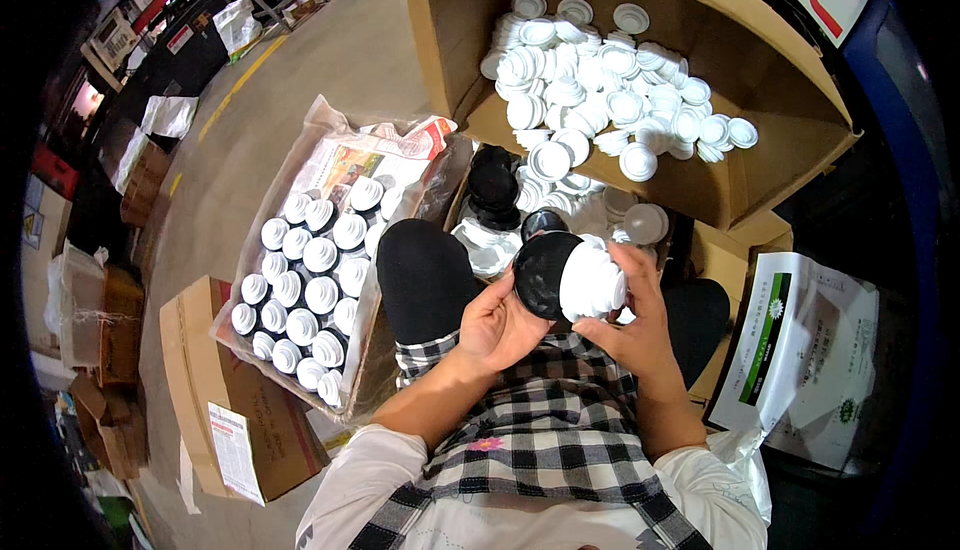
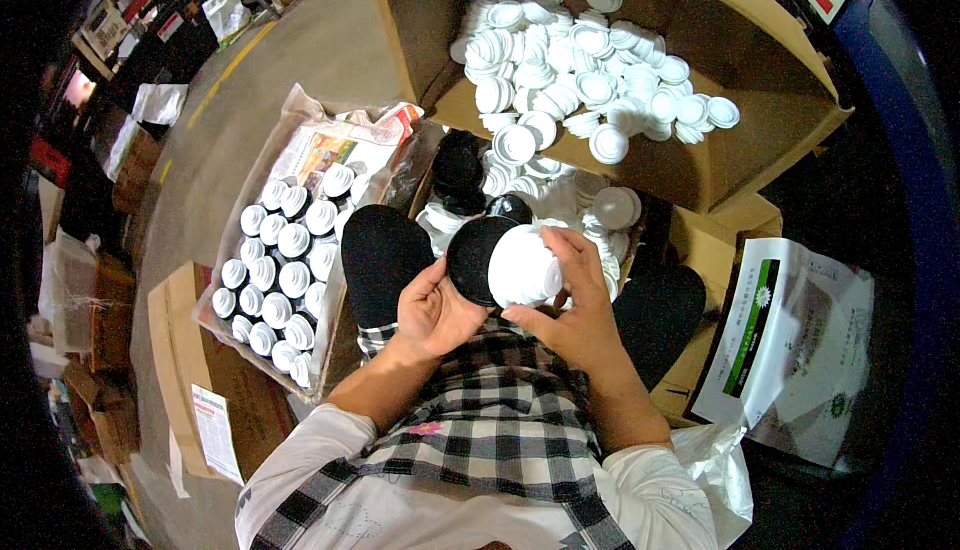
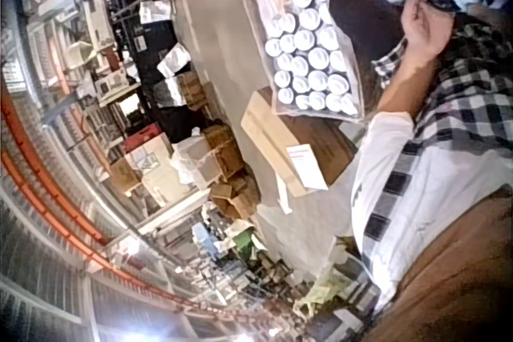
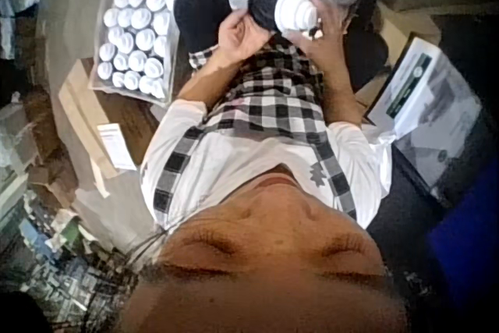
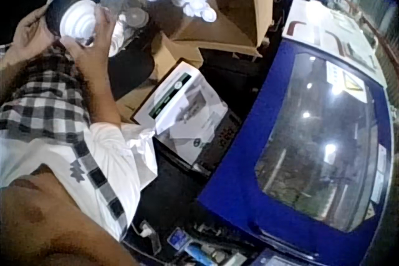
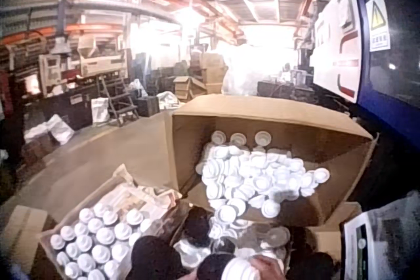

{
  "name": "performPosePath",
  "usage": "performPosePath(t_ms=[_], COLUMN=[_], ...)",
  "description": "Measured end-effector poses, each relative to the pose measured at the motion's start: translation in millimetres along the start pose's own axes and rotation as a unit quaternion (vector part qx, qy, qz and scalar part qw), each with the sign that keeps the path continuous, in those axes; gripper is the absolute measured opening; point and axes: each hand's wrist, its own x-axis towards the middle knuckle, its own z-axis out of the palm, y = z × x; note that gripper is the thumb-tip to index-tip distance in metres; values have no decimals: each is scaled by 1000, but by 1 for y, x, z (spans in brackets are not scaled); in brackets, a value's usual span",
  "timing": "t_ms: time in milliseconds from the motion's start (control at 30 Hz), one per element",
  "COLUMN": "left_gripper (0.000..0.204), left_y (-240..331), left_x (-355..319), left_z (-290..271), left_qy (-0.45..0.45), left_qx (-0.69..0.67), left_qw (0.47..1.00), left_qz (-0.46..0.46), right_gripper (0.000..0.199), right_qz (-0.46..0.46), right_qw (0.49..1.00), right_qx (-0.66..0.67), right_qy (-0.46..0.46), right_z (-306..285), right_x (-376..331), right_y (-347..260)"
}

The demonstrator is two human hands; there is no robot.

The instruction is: The person sits on the floor and repeatedly picks up black and white plastic caps, presses them together, and places the assembled units into a nearby box. The person handles the caps one at a time throughout the clip.

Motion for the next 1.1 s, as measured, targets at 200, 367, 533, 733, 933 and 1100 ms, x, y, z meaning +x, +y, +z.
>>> performPosePath(t_ms=[200, 367, 533, 733, 933, 1100], left_gripper=[49, 53, 59, 59, 59, 68], left_y=[-3, -9, -8, -7, -7, -13], left_x=[-1, -2, -9, -10, -12, -9], left_z=[3, 12, 20, 22, 21, 14], left_qy=[0, 1, 44, 35, 31, 42], left_qx=[91, 175, 237, 243, 241, 302], left_qw=[994, 980, 966, 965, 967, 943], left_qz=[58, 93, 89, 89, 84, 135], right_gripper=[77, 74, 74, 75, 73, 76], right_qz=[-28, -22, -46, -13, -31, -41], right_qw=[994, 994, 990, 995, 993, 990], right_qx=[-104, -87, -116, -75, -93, -122], right_qy=[21, 64, 65, 71, 71, 61], right_z=[6, 18, 25, 30, 32, 38], right_x=[1, 1, 2, 2, 3, 0], right_y=[-10, -7, -4, -3, -2, 5])
